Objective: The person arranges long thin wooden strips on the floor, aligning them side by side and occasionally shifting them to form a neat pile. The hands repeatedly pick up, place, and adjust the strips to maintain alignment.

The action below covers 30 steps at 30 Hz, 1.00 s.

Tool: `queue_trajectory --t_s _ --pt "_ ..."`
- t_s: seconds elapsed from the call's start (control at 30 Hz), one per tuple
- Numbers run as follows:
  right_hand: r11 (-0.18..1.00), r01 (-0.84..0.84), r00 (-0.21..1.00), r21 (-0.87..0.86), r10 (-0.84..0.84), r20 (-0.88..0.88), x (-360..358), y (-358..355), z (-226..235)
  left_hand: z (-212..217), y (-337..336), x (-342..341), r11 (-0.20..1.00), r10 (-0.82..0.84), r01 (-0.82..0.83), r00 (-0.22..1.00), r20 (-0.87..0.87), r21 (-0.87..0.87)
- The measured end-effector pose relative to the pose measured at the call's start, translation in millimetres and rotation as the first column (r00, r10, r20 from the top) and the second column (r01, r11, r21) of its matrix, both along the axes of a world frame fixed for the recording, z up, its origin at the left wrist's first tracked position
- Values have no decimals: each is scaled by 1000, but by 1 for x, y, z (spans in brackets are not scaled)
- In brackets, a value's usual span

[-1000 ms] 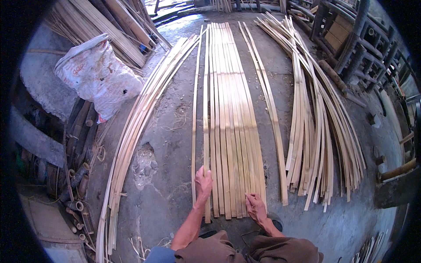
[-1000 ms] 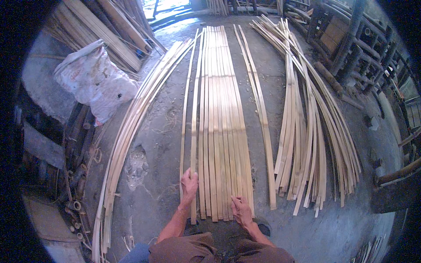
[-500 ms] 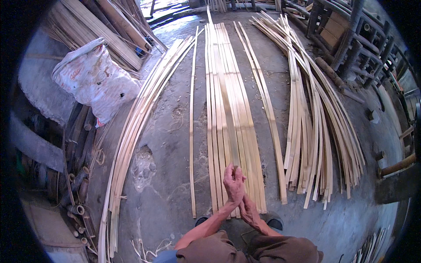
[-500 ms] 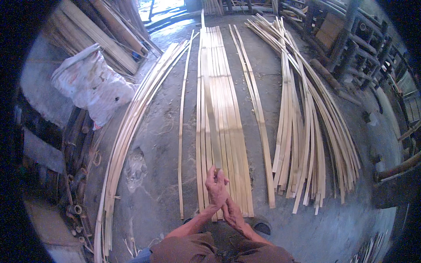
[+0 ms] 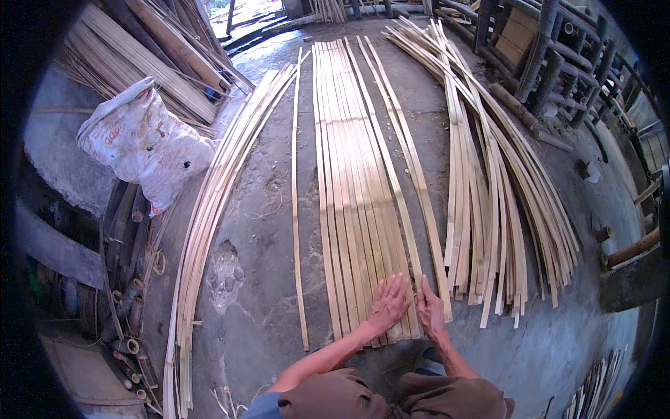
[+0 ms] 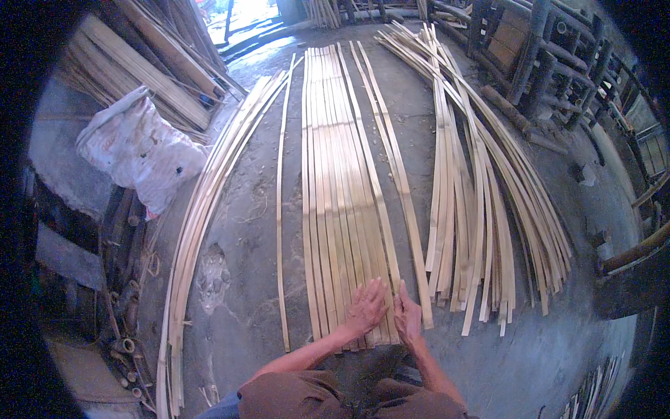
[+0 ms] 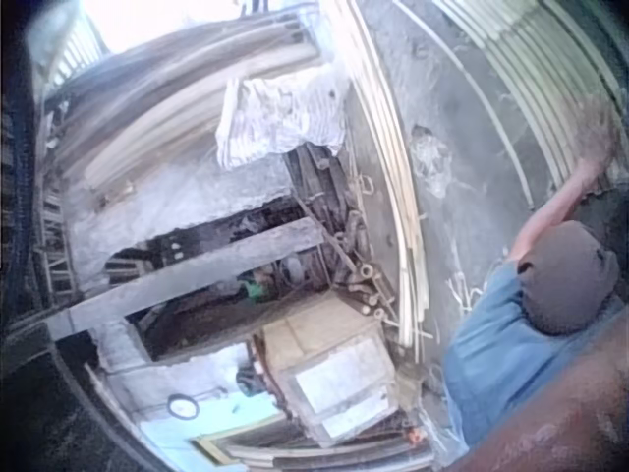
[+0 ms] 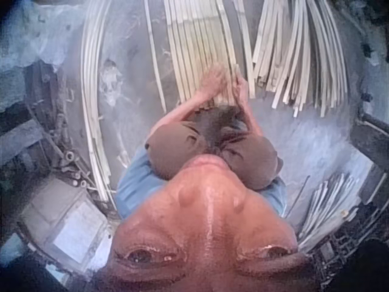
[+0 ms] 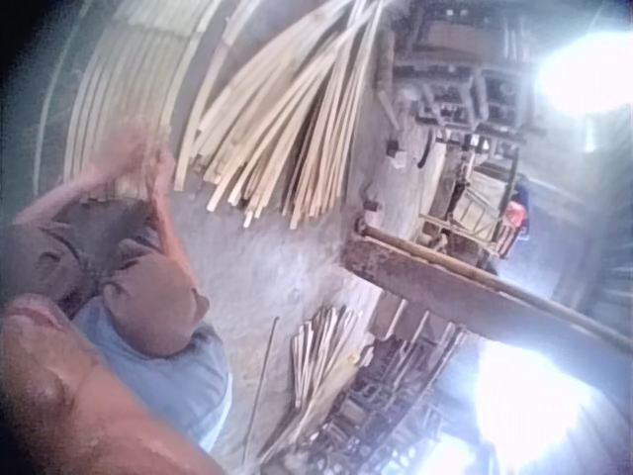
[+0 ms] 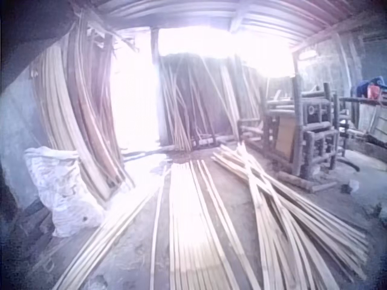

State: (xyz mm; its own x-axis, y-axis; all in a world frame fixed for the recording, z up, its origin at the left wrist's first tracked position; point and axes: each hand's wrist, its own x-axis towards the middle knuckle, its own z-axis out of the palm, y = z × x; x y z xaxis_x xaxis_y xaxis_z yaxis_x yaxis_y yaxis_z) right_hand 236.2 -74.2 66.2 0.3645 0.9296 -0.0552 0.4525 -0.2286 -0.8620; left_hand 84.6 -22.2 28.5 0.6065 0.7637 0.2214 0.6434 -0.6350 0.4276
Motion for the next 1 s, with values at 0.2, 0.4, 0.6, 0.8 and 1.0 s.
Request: queue_trajectory --t_s 0.2,0.4,0.6,0.8,1.0 --pt "999 8 998 -49 -12 -68 8 3 10 -17 -10 -2 997 -68 75 986 -153 34" --pt "1000 27 998 4 -27 -55 10 0 -2 -10 -9 -3 997 -69 74 979 -189 19" --pt "1000 17 1000 10 -17 0 11 -10 -16 -8 -10 -1 998 -64 68 982 -180 14" --pt "998 -8 999 69 11 -45 17 -11 -29 -10 -12 -1 998 -59 59 984 -167 -8" --pt "995 3 1000 104 0 -23 12 -9 -14 -7 -10 -2 998 -59 59 987 -149 -10"
